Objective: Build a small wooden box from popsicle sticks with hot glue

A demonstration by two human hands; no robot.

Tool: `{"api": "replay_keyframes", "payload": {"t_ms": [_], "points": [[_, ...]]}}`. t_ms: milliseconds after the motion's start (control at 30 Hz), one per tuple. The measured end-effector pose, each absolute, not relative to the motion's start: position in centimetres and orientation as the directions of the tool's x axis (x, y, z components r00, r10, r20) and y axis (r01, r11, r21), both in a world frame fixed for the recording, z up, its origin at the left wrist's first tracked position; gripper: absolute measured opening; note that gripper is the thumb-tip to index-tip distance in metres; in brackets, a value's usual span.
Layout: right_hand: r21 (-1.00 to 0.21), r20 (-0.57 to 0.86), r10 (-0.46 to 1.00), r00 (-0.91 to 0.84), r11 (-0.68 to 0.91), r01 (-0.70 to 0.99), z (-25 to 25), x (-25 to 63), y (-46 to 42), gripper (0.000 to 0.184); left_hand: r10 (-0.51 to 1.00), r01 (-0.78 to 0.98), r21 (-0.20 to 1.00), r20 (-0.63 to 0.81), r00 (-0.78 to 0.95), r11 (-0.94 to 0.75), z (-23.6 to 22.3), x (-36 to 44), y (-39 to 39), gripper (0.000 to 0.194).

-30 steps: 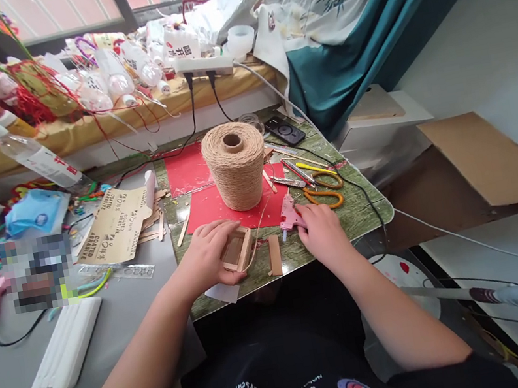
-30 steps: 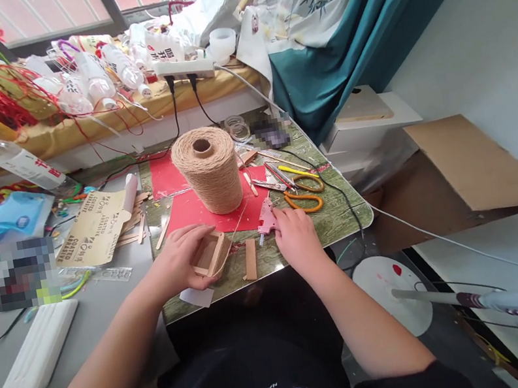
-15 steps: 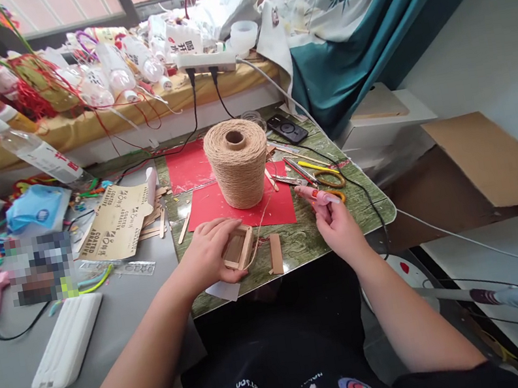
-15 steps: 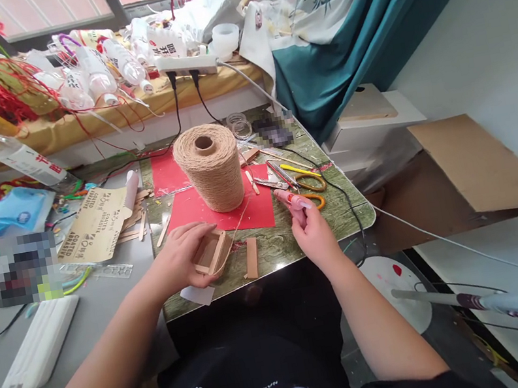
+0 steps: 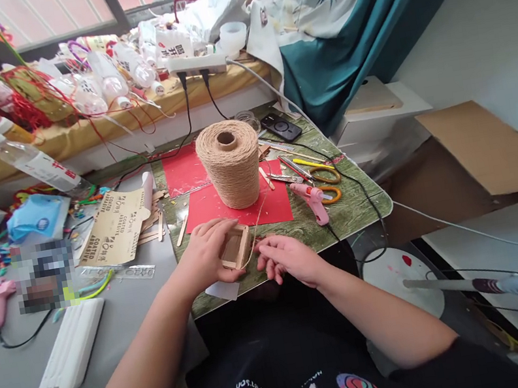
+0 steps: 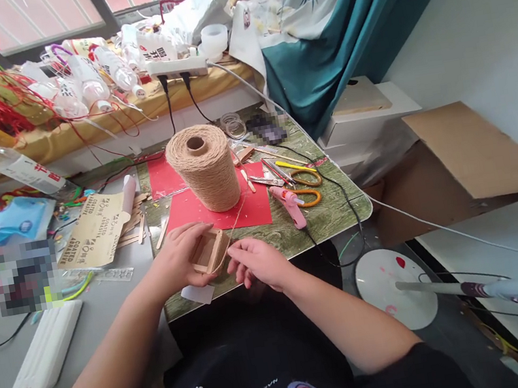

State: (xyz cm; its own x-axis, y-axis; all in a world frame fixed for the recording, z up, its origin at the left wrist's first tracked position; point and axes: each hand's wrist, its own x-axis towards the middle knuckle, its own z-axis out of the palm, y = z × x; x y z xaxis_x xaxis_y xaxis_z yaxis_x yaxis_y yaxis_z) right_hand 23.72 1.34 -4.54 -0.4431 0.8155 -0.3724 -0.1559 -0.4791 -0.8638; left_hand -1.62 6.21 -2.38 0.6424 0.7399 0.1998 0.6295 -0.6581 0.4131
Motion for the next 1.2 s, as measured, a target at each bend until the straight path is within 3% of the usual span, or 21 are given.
{"api": "replay_keyframes", "payload": {"t_ms": [233, 567, 1200], "points": [[-0.765, -0.404, 0.822, -0.401, -0.544, -0.345, -5.0, 22.1, 2.6, 0.045, 0.741, 0.636, 0.401, 0.203, 0.64, -0.659, -2.2, -1.5, 6.1, 0.104], [-0.696, -0.377, 0.862, -0.339, -0.505, -0.511, -4.8, 21.6, 2.7, 0.036, 0.726, 0.617, 0.404, 0.217, 0.652, -0.675, -2.4, -1.7, 6.3, 0.105], [-0.703, -0.362, 0.908, -0.212, -0.415, -0.577, -4.6, 21.5, 1.4, 0.028, 0.707, 0.599, 0.399, 0.225, 0.67, -0.694, -2.1, -1.7, 6.3, 0.104]]}}
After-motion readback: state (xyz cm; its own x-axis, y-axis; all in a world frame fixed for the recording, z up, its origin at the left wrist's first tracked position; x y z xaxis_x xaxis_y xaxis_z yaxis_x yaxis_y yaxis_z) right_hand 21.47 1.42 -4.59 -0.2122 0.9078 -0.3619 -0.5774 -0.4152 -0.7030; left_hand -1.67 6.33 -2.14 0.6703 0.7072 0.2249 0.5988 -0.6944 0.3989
